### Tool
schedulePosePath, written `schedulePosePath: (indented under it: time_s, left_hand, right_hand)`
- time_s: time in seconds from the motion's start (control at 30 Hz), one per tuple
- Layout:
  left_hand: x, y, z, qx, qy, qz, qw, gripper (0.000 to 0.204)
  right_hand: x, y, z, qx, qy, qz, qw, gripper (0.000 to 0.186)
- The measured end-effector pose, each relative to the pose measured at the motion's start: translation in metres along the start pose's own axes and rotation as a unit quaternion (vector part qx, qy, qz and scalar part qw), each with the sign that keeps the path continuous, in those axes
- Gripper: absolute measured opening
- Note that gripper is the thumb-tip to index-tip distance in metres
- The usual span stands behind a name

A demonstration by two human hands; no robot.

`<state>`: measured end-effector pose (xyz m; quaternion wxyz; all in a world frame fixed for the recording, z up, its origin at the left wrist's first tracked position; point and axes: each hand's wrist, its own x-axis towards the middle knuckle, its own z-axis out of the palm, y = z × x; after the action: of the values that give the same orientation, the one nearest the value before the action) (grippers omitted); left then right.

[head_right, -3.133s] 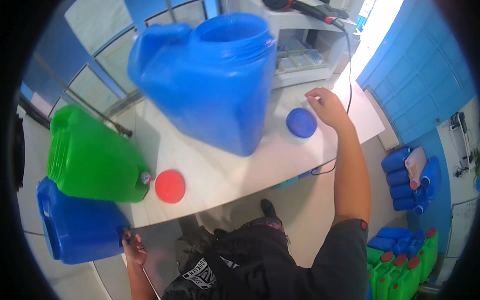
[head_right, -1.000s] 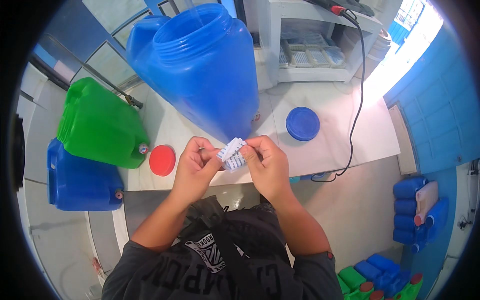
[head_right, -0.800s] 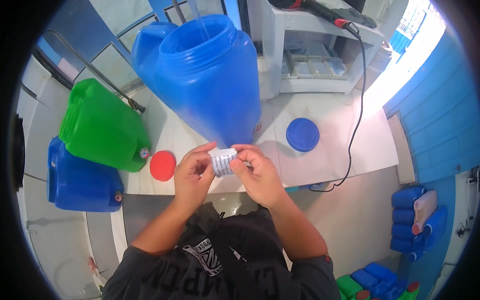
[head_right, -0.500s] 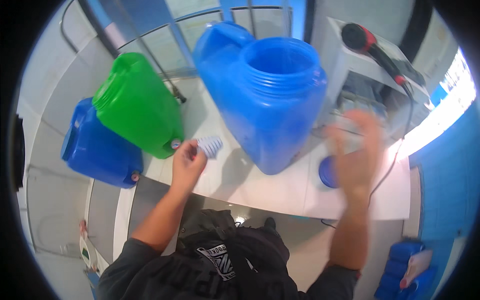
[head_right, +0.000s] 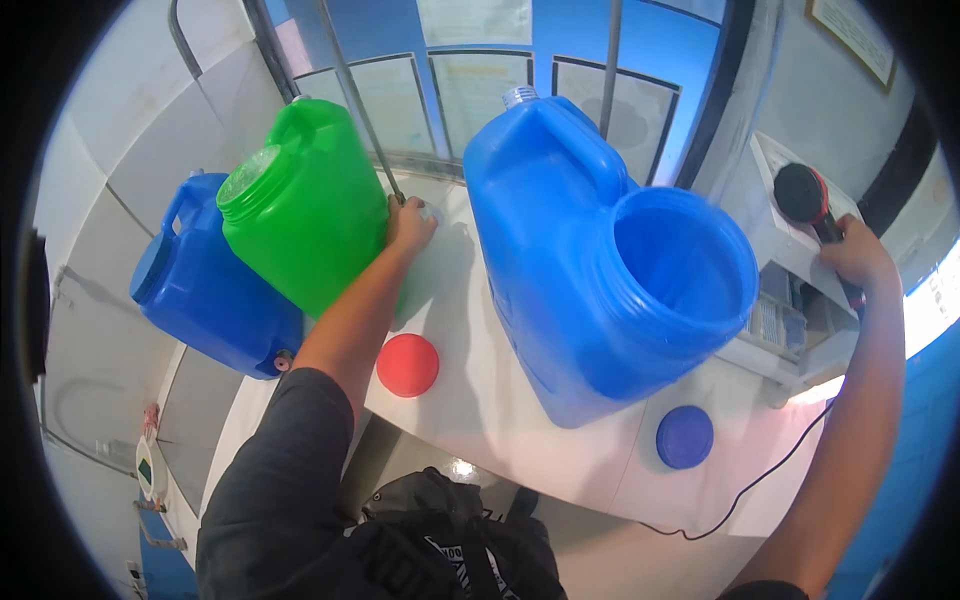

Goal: The person labels several large plastic jerrycans by applying adhesive labels to their caps and bodies. They use a red heat gun to warm the labels for adhesion, then place the containers on a counter.

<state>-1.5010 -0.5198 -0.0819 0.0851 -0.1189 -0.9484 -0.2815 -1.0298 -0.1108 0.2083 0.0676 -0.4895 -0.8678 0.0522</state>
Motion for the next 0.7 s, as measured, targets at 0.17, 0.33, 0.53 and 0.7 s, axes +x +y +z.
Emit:
schedulePosePath:
  time_s: [0.17,0.33,0.53,0.7]
  left_hand:
    - [0.014,0.008,0.001,0.019,0.003,-0.049,0.999,0.041]
    - [0.001,0.006,0.013,0.052,-0.018,-0.023,0.998,0.042]
    - [-0.017,-0.003,0.036,0.050,-0.087,-0.009,0.995,0.041]
    - [-0.055,-0.005,0.010,-0.103,-0.101,0.010,0.990,0.045]
  right_hand:
    - [0.028,0.024,0.022,-0.011,0.122,-0.111,0.986,0.054]
    - [-0.019,0.056,0.018,0.350,0.096,-0.031,0.931,0.060]
    - [-0.183,0.079,0.046,0.710,0.132,-0.137,0.678,0.056]
    - [-0.292,0.054,0.070,0.754,0.018,-0.268,0.599,0.058]
